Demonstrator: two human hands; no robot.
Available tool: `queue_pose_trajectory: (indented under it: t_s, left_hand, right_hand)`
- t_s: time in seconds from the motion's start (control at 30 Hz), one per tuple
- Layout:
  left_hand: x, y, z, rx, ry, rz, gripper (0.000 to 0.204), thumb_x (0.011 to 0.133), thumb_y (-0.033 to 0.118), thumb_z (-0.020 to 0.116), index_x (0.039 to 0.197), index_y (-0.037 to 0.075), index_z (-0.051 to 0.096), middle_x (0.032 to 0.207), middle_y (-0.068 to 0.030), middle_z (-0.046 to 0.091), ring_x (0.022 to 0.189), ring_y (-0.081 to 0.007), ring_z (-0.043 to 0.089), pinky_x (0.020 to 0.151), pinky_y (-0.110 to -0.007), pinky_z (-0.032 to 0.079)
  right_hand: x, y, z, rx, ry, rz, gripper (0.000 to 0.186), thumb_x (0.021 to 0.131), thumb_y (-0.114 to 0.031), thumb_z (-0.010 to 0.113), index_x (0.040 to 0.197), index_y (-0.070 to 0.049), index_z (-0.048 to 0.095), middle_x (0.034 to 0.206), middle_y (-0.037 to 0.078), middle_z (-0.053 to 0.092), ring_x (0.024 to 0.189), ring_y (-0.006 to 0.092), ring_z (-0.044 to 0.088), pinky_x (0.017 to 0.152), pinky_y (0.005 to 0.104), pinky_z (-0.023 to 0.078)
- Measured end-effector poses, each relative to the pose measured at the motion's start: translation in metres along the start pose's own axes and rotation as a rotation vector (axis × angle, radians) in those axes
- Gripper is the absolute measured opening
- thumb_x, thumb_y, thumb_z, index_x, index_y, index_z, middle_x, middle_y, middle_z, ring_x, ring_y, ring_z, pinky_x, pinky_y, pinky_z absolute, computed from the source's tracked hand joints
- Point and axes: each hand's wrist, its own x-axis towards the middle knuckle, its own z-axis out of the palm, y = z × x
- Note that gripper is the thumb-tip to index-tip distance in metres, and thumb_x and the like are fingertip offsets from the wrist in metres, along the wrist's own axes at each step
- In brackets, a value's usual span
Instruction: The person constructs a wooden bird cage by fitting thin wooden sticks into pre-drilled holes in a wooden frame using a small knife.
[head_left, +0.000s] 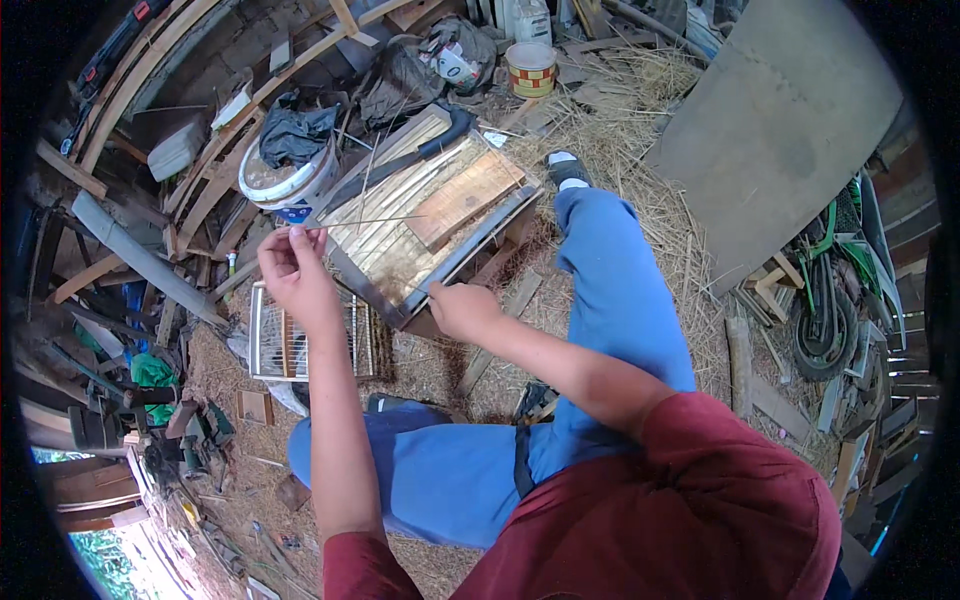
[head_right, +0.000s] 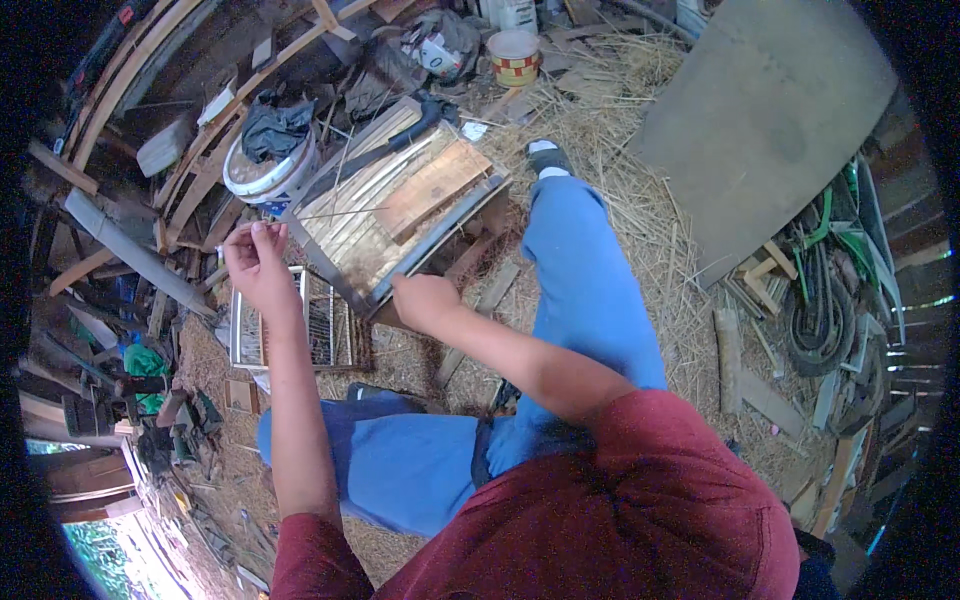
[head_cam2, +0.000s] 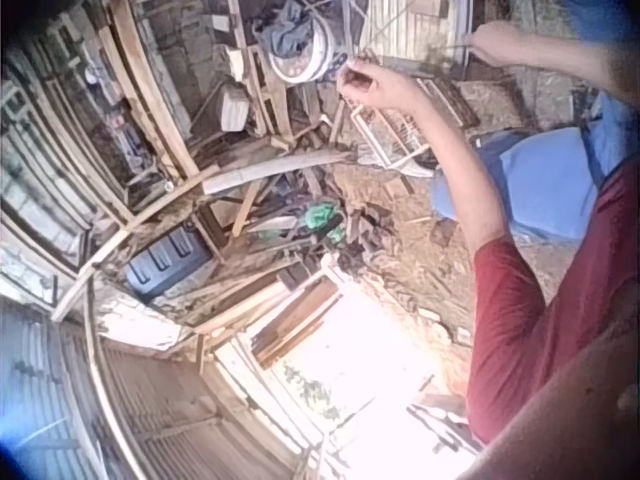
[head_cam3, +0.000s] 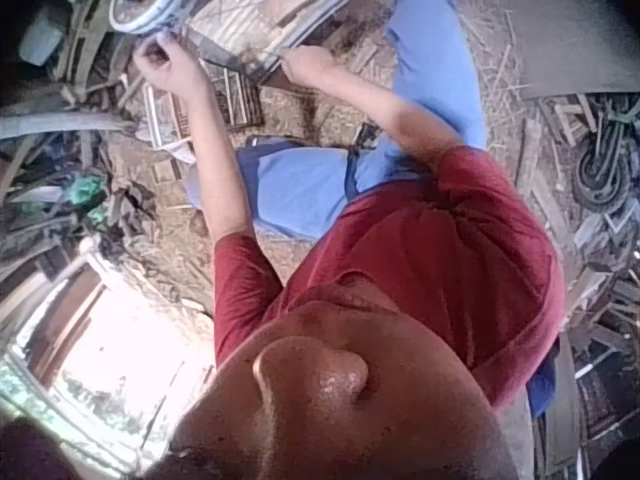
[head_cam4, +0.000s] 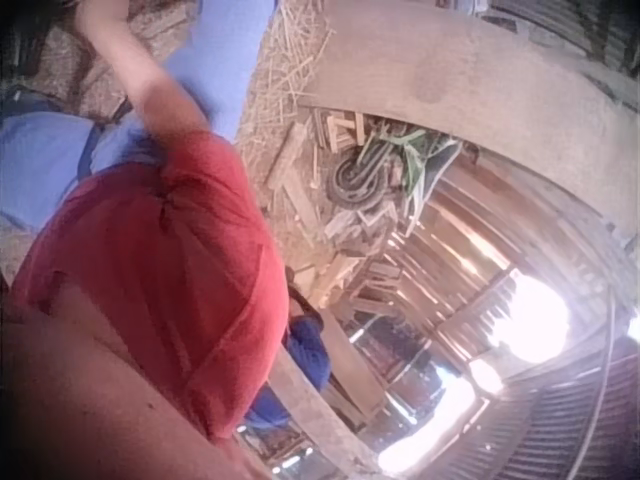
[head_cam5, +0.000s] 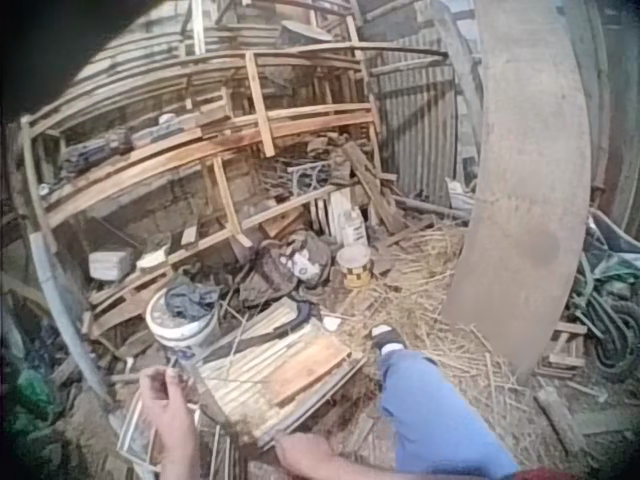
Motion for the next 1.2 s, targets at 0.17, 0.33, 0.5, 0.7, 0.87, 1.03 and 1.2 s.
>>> queue_pose_trajectory:
  t_s: [0.17,0.33,0.5,0.7,0.87,1.03,1.2]
  left_hand:
    - [-0.005,-0.025,-0.002,-0.069,0.002,-0.101,0.013,0.106,0.010,0.061,0.111,-0.001,0.055,0.104,-0.0090,0.062,0.094,-0.0160,0.065,0.093,-0.039,0.064]
    - [-0.013,-0.060,-0.004,-0.174,0.107,-0.296,0.013,0.105,0.005,0.060,0.109,-0.003,0.051,0.102,-0.0129,0.062,0.093,-0.0189,0.068,0.095,-0.040,0.064]
    - [-0.033,-0.100,-0.001,-0.276,0.236,-0.545,0.010,0.104,0.001,0.058,0.108,-0.006,0.052,0.099,-0.0172,0.064,0.090,-0.0227,0.068,0.098,-0.042,0.063]
    - [-0.075,-0.135,-0.001,-0.291,0.249,-0.792,0.011,0.101,-0.002,0.060,0.105,-0.008,0.053,0.099,-0.0167,0.063,0.091,-0.0232,0.067,0.097,-0.043,0.063]
    - [-0.091,-0.135,0.007,-0.261,0.237,-0.802,0.017,0.101,-0.001,0.061,0.110,-0.008,0.049,0.104,-0.0192,0.063,0.095,-0.0253,0.069,0.096,-0.042,0.064]
    - [-0.084,-0.133,0.003,-0.329,0.244,-0.827,0.015,0.103,0.000,0.060,0.111,-0.007,0.049,0.107,-0.0195,0.063,0.097,-0.0265,0.069,0.096,-0.042,0.064]
    - [-0.084,-0.138,0.002,-0.333,0.262,-0.802,0.012,0.103,0.000,0.060,0.109,-0.005,0.051,0.107,-0.0170,0.063,0.097,-0.0262,0.069,0.098,-0.042,0.064]
  right_hand:
    - [0.004,0.015,-0.038,-0.045,-0.016,0.085,0.031,0.099,-0.024,0.050,0.111,-0.002,0.069,0.100,0.024,0.075,0.094,0.0429,0.073,0.083,0.0550,0.058]
    - [0.014,0.044,-0.084,-0.128,0.027,0.225,0.036,0.099,-0.029,0.052,0.108,-0.001,0.073,0.108,0.026,0.074,0.101,0.0428,0.072,0.091,0.0536,0.057]
    - [0.019,0.072,-0.103,-0.104,0.121,0.288,0.040,0.100,-0.032,0.050,0.110,-0.001,0.073,0.108,0.027,0.074,0.101,0.0447,0.072,0.093,0.0546,0.056]
    - [0.020,0.071,-0.086,-0.037,0.214,0.331,0.039,0.104,-0.033,0.047,0.116,0.000,0.064,0.104,0.029,0.073,0.099,0.0476,0.071,0.090,0.0582,0.055]
    - [0.015,0.069,-0.062,-0.011,0.229,0.271,0.032,0.104,-0.029,0.051,0.110,0.001,0.061,0.096,0.029,0.072,0.092,0.0481,0.071,0.085,0.0591,0.055]
    - [0.018,0.067,-0.046,0.023,0.282,0.225,0.031,0.104,-0.028,0.053,0.109,0.002,0.059,0.094,0.029,0.072,0.088,0.0470,0.071,0.081,0.0577,0.057]
    - [0.022,0.063,-0.044,0.050,0.340,0.186,0.029,0.103,-0.027,0.054,0.110,0.001,0.059,0.093,0.027,0.072,0.087,0.0470,0.071,0.079,0.0581,0.057]
